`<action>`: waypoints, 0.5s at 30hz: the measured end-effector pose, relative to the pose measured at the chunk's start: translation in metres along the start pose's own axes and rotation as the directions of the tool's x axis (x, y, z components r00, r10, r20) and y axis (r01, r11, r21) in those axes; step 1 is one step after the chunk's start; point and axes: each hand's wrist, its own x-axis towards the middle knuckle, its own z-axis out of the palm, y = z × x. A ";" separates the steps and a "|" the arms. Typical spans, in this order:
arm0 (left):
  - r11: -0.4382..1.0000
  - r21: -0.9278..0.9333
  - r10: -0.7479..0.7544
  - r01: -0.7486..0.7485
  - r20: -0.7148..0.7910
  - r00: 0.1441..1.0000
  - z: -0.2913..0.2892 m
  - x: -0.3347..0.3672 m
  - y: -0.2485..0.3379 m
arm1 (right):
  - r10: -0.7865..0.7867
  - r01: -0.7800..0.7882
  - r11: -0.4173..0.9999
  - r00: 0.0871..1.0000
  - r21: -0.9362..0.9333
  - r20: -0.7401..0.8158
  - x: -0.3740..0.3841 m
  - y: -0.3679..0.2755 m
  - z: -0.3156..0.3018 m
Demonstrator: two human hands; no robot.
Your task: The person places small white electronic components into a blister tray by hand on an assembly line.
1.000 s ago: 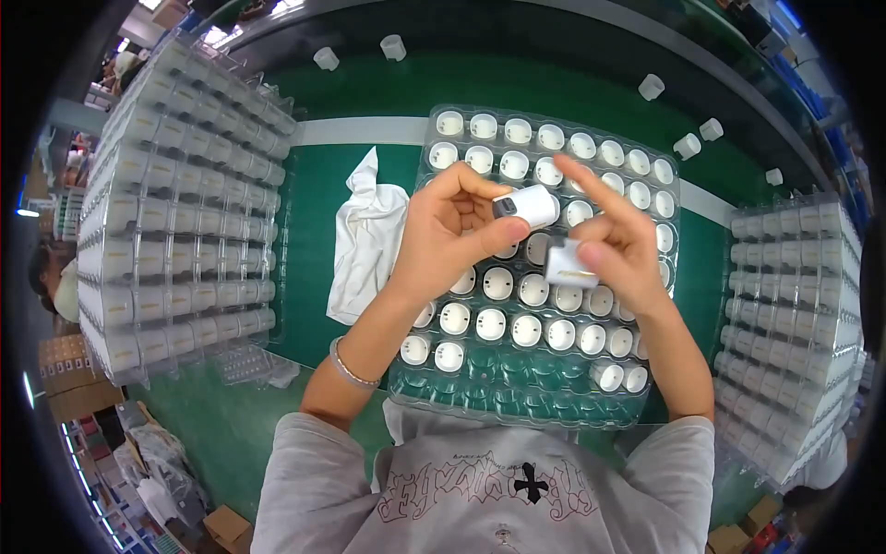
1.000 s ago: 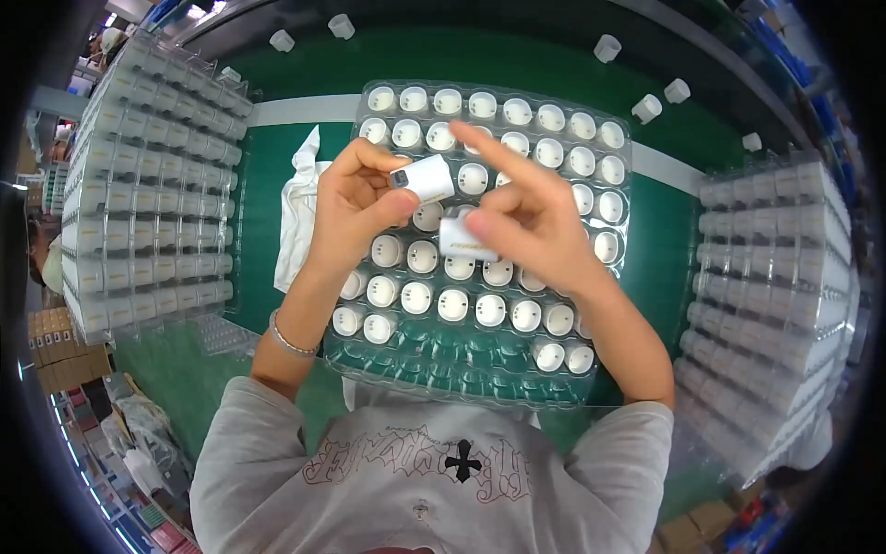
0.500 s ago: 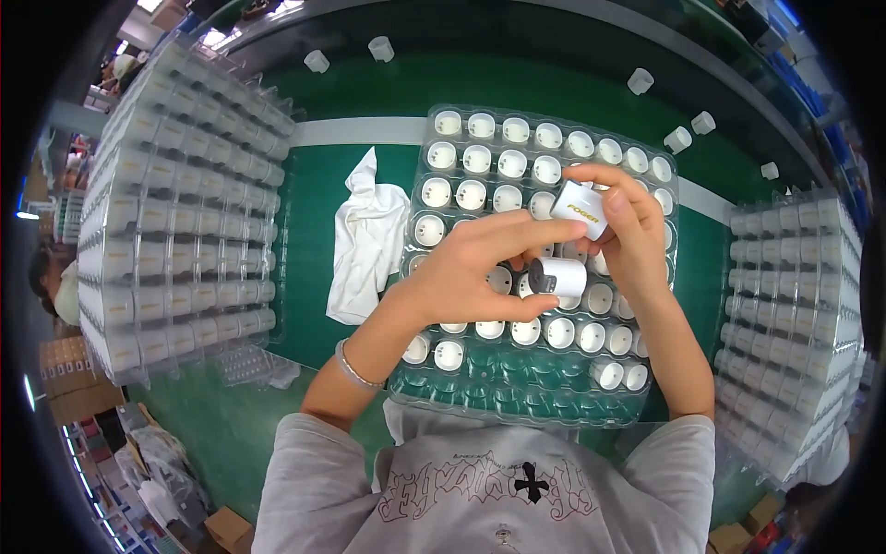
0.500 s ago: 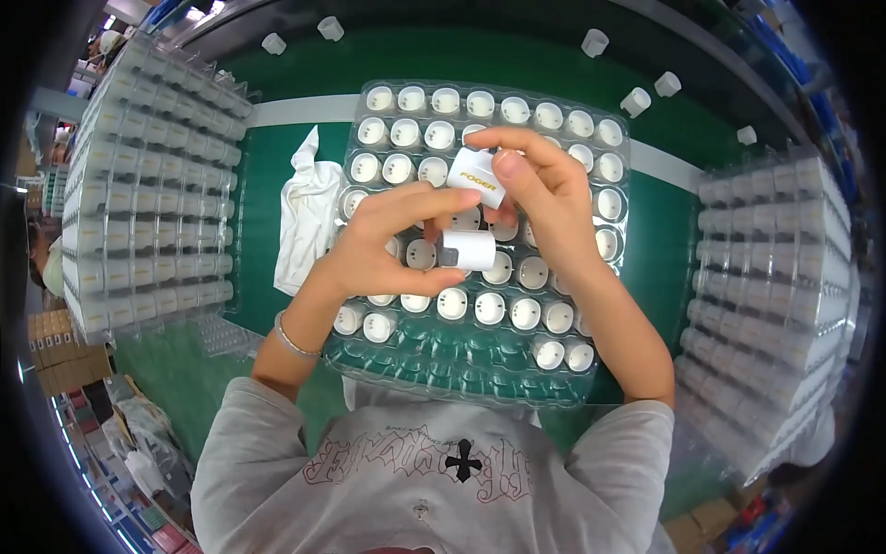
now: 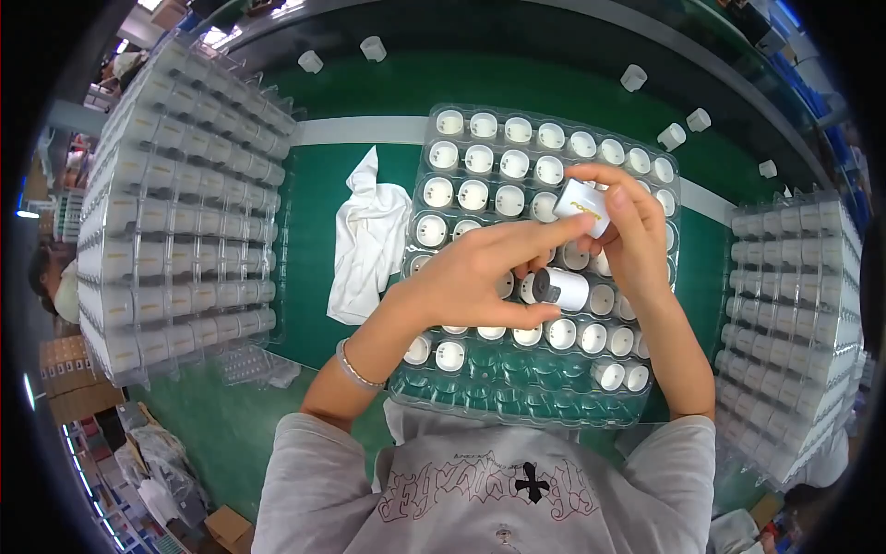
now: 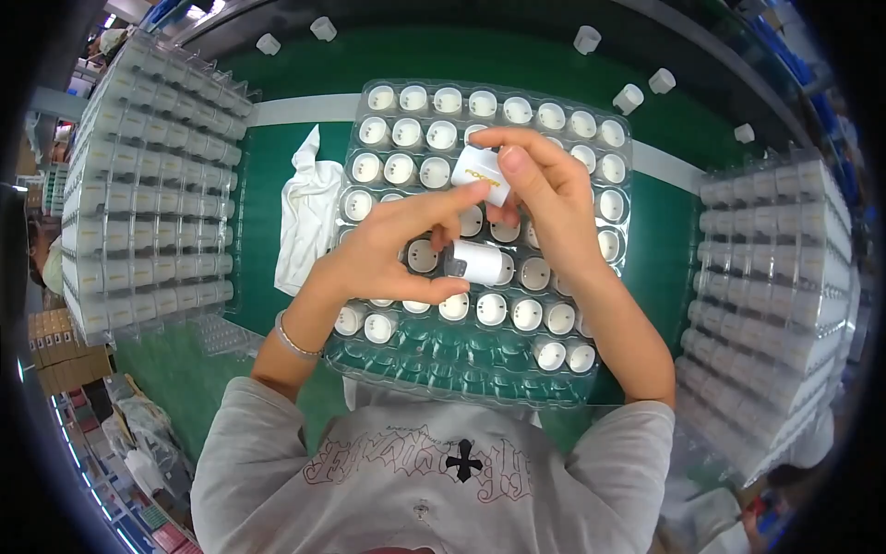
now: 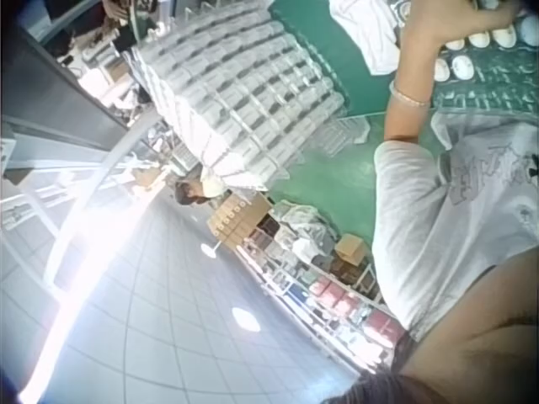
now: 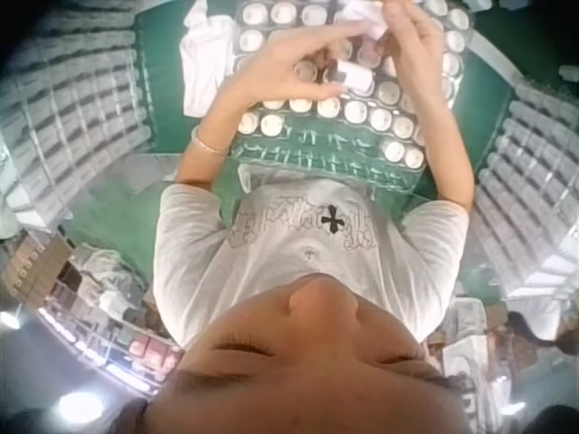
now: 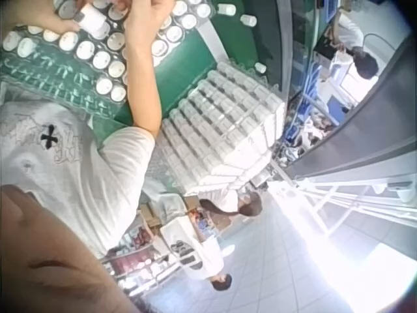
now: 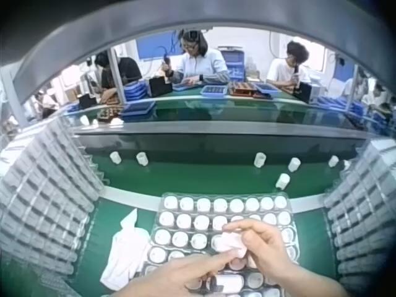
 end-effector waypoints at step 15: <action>0.997 0.042 0.067 -0.070 0.077 0.995 -0.006 0.001 0.000 | -0.035 0.035 0.992 0.999 0.122 -0.005 0.002 0.000 0.000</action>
